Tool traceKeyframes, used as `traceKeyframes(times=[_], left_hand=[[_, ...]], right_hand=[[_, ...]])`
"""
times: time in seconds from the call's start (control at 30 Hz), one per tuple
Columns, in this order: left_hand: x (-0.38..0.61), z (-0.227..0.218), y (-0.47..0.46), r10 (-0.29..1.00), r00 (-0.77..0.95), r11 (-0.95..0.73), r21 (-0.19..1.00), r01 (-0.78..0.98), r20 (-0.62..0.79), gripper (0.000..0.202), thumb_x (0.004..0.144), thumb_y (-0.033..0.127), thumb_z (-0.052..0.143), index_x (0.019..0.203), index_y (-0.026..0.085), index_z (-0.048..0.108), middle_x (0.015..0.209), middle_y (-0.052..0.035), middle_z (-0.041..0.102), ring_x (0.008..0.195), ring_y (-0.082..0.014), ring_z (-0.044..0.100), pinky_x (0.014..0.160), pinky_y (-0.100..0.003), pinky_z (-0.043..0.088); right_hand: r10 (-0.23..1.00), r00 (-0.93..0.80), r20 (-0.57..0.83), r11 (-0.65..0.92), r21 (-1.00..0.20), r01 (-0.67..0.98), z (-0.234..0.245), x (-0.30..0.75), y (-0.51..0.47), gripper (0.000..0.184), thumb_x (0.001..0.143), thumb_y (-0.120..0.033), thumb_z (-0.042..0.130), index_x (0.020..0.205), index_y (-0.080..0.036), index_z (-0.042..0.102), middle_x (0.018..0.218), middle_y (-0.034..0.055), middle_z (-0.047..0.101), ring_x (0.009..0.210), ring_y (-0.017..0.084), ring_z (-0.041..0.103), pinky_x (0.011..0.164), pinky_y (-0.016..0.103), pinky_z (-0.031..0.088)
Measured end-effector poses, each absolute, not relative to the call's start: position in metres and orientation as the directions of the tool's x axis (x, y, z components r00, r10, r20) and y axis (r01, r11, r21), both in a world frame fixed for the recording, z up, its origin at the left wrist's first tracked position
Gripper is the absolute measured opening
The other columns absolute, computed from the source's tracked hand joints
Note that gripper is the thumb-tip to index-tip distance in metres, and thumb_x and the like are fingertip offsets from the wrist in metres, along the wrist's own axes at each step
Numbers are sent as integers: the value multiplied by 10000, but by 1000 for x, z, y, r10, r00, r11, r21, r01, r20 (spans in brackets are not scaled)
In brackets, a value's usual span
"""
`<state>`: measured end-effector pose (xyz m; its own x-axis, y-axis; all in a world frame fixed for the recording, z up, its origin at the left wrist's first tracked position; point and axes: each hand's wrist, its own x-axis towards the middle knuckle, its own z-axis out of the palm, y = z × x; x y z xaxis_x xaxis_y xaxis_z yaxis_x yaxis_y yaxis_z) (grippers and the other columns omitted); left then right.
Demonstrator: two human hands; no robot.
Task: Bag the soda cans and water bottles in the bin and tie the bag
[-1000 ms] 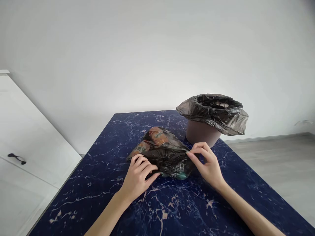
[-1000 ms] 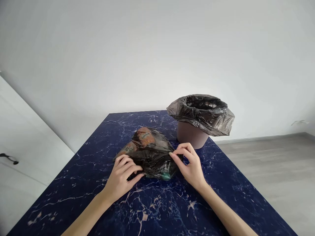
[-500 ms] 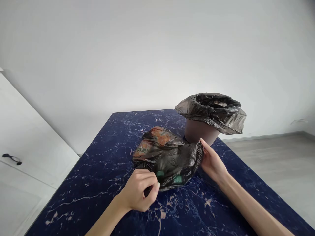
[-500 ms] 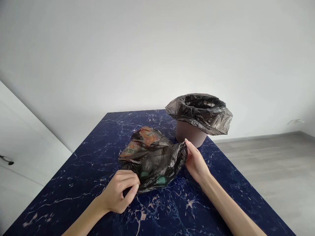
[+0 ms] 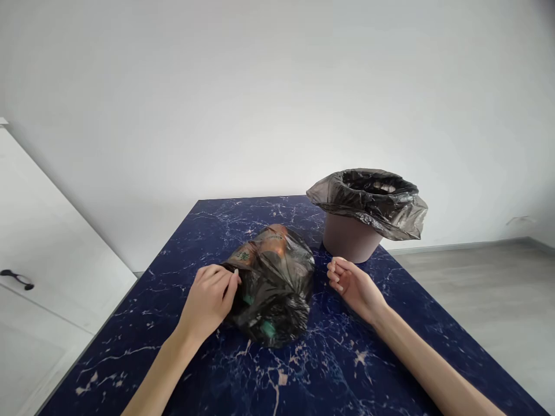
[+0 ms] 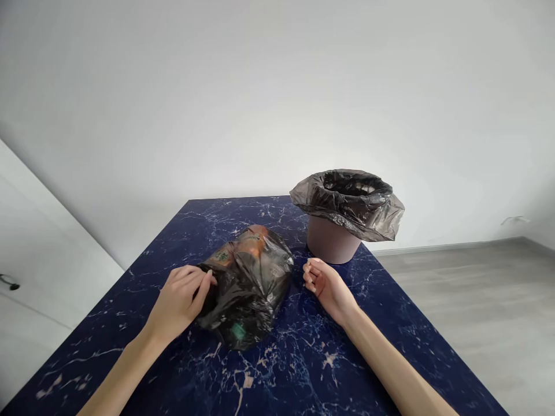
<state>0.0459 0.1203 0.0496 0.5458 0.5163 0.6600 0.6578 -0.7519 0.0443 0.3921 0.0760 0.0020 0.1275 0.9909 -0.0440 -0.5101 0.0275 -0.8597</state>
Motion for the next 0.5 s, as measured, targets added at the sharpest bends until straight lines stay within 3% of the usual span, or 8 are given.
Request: traceKeyframes(times=[0.1,0.17,0.27,0.33,0.4,0.5], left_hand=[[42,51,96,563,438,-693,112,712,701,205,1074,270,499,1068,264,703,1054,-62,780,1064,-295,691,935,-455,506],[43,49,70,616,316,-658,250,711,722,219,1096,253,433,1083,270,651,1040,-63,723,997,-258,671,870,-414,526],[50,45,30,637,169,-669,429,607,752,361,1125,202,251,961,277,563,839,-29,610,763,-203,611,666,-348,509],[59,44,14,635,297,-719,406,564,713,336,1119,205,284,1038,286,599,888,-38,652,798,-203,659,673,-340,554],[68,44,10,636,469,-739,308,599,613,264,1106,244,396,1232,297,622,1076,-58,727,988,-234,735,803,-358,629],[77,39,20,623,594,-739,136,659,510,349,1091,275,468,1427,305,558,1287,-65,734,1193,-291,736,951,-415,661]], right_hand=[[993,99,-57,-1,-869,-495,-1,390,77,301,792,-478,837,845,-252,645,805,-4,616,651,154,497,521,290,368],[994,83,-66,-17,-871,-492,-3,388,77,301,796,-476,834,849,-250,642,801,-5,614,647,152,491,520,287,362],[996,54,-72,-36,-872,-488,-5,384,76,307,802,-473,840,860,-244,645,802,-1,601,651,149,482,517,274,347],[997,29,-67,-44,-874,-485,-6,381,74,309,804,-470,851,857,-242,649,808,2,595,654,149,474,522,274,345],[998,8,-56,-45,-873,-486,-4,379,72,288,837,-464,840,855,-240,659,826,6,595,664,147,469,537,279,350],[999,-11,-39,-40,-866,-499,0,377,70,275,899,-466,801,848,-231,667,844,8,589,673,137,461,551,277,346]])
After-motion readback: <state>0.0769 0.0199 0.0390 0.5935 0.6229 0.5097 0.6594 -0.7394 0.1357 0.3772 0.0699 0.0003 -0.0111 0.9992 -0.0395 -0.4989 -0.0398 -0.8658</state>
